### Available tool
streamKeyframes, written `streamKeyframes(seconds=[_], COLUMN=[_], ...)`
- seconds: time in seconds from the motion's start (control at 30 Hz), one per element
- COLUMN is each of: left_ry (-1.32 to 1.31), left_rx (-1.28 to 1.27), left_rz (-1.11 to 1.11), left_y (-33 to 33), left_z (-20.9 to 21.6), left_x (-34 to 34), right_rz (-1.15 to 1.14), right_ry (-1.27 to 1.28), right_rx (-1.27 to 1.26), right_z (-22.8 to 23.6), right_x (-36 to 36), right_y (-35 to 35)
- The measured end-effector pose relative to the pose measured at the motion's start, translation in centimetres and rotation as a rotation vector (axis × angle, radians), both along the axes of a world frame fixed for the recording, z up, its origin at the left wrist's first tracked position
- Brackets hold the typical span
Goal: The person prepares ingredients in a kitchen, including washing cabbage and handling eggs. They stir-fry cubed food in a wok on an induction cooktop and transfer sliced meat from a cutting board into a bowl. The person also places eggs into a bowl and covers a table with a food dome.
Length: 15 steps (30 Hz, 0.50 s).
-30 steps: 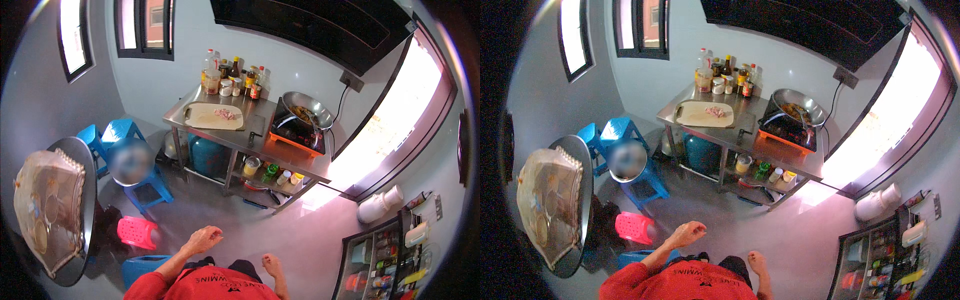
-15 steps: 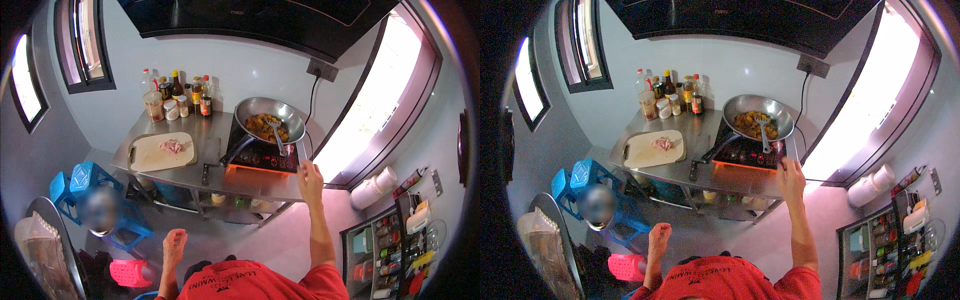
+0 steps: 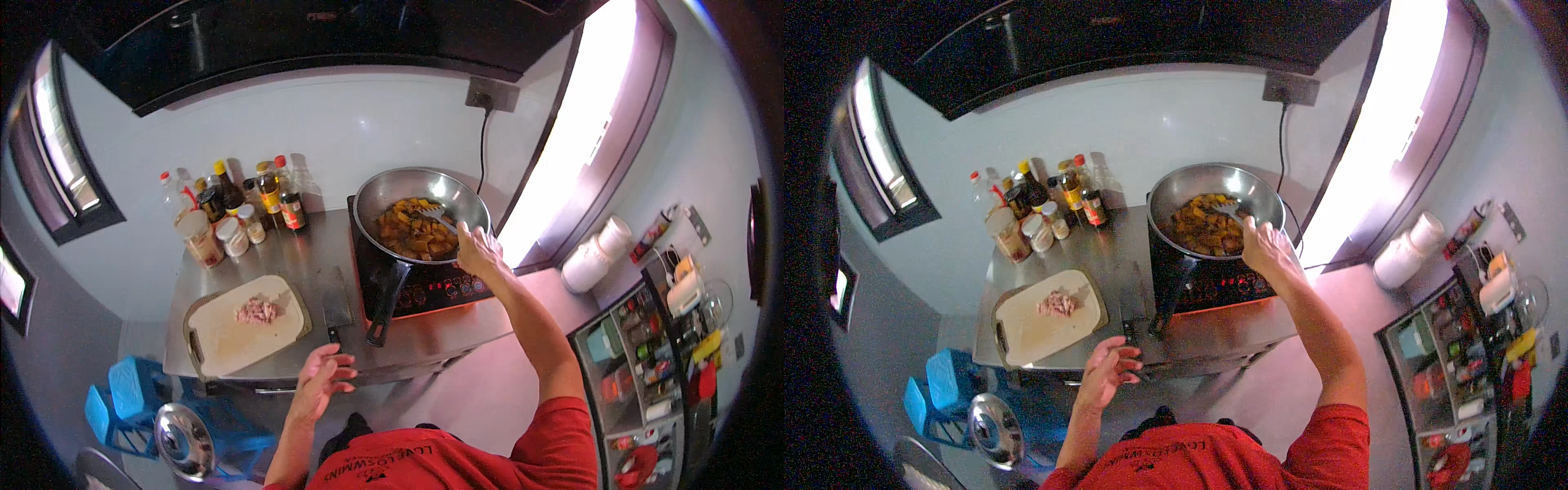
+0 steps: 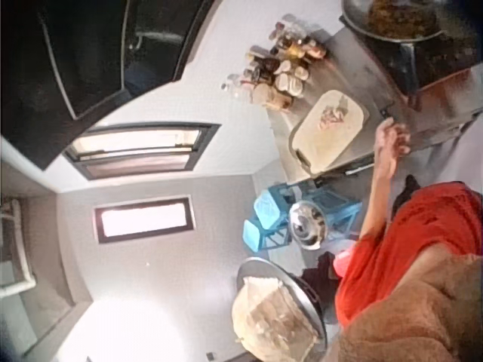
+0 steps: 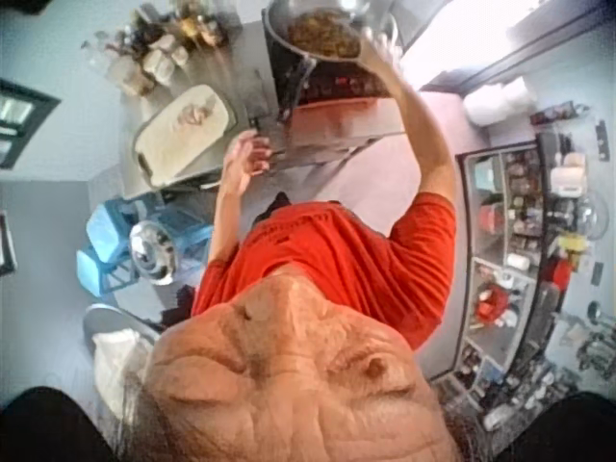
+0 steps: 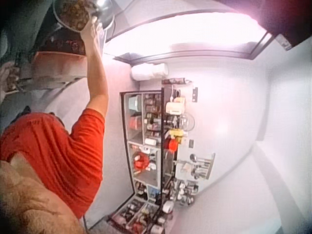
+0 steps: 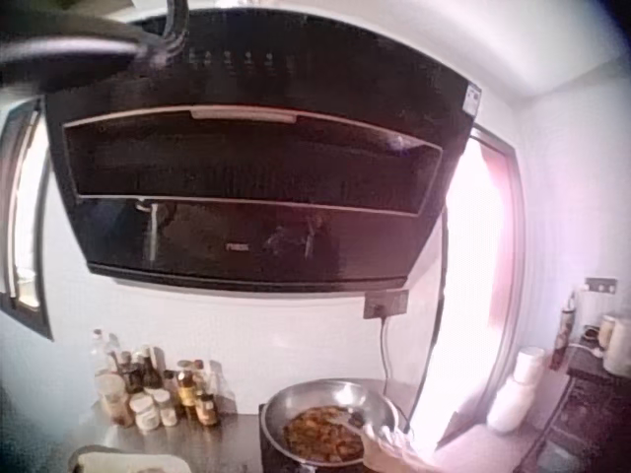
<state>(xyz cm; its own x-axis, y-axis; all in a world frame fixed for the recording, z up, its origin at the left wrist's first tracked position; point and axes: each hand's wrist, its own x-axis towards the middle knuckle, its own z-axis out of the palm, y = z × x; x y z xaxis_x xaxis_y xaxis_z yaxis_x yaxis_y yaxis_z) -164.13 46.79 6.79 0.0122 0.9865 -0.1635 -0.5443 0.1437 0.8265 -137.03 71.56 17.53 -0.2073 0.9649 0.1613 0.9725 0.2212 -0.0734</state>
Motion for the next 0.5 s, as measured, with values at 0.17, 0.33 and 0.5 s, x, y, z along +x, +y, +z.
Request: streamKeyframes(seconds=[0.17, 0.33, 0.5], left_ry=[-0.315, -0.458, -0.509], left_rx=[-0.060, -0.213, -0.183], left_rz=[-0.338, -0.505, -0.479], left_y=[7.8, 10.9, 11.5], left_z=[1.6, 2.3, 3.0], left_x=[1.3, 3.0, 4.2], right_rz=[-0.033, -0.003, -0.138], right_ry=[-0.433, -0.248, -0.623], right_rx=[0.013, 0.030, 0.025], right_z=[0.6, 6.7, 10.1], right_x=[-1.9, 1.1, -1.8], right_y=[2.6, 3.7, 5.1])
